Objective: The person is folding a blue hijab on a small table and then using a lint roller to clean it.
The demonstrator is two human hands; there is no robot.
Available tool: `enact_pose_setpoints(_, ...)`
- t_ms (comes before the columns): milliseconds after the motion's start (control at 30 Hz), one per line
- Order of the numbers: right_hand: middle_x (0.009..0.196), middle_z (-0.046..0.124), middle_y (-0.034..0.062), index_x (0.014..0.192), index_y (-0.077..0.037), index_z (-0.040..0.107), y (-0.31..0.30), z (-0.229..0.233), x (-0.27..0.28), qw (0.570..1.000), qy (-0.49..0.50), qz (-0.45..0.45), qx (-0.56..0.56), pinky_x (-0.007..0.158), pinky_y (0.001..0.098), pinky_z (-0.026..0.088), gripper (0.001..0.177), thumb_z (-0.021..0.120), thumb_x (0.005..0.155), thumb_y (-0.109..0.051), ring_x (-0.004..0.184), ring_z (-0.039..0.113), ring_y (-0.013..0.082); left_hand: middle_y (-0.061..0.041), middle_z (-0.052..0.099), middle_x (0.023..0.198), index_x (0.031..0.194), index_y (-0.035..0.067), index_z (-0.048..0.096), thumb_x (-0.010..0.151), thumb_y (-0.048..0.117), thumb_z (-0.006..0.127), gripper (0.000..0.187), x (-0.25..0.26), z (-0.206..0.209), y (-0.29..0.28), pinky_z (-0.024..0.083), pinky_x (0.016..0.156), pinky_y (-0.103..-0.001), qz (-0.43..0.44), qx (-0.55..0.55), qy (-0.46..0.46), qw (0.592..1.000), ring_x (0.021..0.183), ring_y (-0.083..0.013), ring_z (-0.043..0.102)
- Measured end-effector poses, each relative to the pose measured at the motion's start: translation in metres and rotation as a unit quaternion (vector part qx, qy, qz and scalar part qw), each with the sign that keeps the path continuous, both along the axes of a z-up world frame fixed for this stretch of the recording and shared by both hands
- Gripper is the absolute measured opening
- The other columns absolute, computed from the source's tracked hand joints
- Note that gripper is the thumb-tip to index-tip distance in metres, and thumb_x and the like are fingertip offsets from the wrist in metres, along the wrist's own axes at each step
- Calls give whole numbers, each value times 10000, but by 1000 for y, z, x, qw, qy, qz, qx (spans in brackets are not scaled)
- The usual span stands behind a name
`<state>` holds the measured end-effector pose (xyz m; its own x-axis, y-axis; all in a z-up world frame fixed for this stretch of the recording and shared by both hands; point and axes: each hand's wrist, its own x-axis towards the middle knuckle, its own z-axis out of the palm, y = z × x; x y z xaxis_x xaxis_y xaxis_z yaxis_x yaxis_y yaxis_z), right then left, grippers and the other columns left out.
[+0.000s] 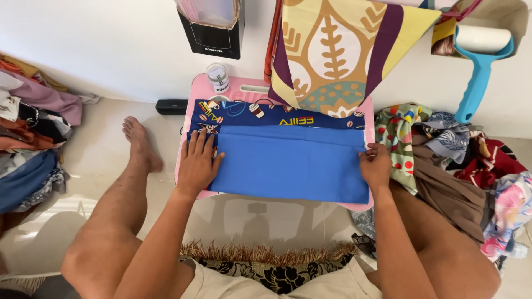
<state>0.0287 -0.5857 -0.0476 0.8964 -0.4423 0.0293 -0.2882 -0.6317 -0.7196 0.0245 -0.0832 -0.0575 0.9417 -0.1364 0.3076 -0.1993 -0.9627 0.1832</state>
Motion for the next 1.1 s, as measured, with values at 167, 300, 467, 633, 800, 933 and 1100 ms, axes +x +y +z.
enact_pose_setpoints(167, 992, 684, 186, 1239, 26, 641, 25, 16, -8, 999, -22, 8, -29, 783, 455, 550, 333, 728, 926, -46, 882, 671, 331, -138, 328, 1685, 1572, 120, 422, 1082, 551, 402, 653, -5, 3, 2, 137, 1270, -561, 11, -29, 98, 995, 1572, -325, 242)
enact_pose_setpoints(300, 1141, 611, 186, 1255, -5, 620, 68, 19, -9, 935, -221, 97, -260, 911, 498, 488, 379, 749, 905, -73, 1033, 620, 383, -154, 285, 1709, 1567, 88, 439, 1078, 559, 398, 680, -1, 3, -11, 29, 1269, -601, 7, 12, 51, 999, 1599, -337, 165)
enact_pose_setpoints(467, 1391, 596, 240, 1387, -17, 597, 164, 34, -25, 905, -215, 286, -230, 1144, 547, 360, 519, 670, 986, -339, 1330, 531, 430, -123, 312, 1697, 1547, 122, 468, 1042, 572, 429, 677, 0, -6, -52, 51, 1271, -606, -68, 11, 1, 998, 1589, -328, 198)
enact_pose_setpoints(633, 1657, 346, 169, 1589, -124, 413, 172, 13, -36, 895, -43, 370, -243, 1226, 592, 192, 587, 507, 1058, -355, 1507, 314, 386, -115, 301, 1689, 1596, 168, 388, 1026, 637, 406, 738, -1, -16, -60, 67, 1258, -633, -87, -26, 60, 994, 1574, -328, 213)
enact_pose_setpoints(800, 1643, 388, 146, 1574, -156, 451, 106, -8, -28, 913, -60, 284, -286, 1223, 582, 227, 601, 531, 1042, -424, 1495, 365, 367, -84, 274, 1703, 1600, 179, 372, 1005, 673, 399, 774, -1, -9, -57, 51, 1281, -588, -76, -28, 99, 992, 1585, -295, 183)
enact_pose_setpoints(933, 1625, 415, 181, 1551, -86, 469, 56, -19, -26, 937, -40, 202, -281, 1232, 573, 256, 594, 523, 1051, -401, 1491, 377, 386, -122, 331, 1682, 1569, 126, 427, 1017, 632, 424, 749, 1, -14, -45, 105, 1290, -548, -36, -28, 88, 995, 1571, -307, 246)
enact_pose_setpoints(1100, 1490, 571, 159, 1344, -64, 647, 38, -2, 0, 942, -142, 142, -269, 1164, 524, 375, 412, 685, 971, -234, 1366, 529, 355, -190, 394, 1636, 1487, 43, 525, 1026, 452, 545, 617, 27, 2, -20, 188, 1250, -583, -2, -57, 14, 998, 1528, -375, 323)
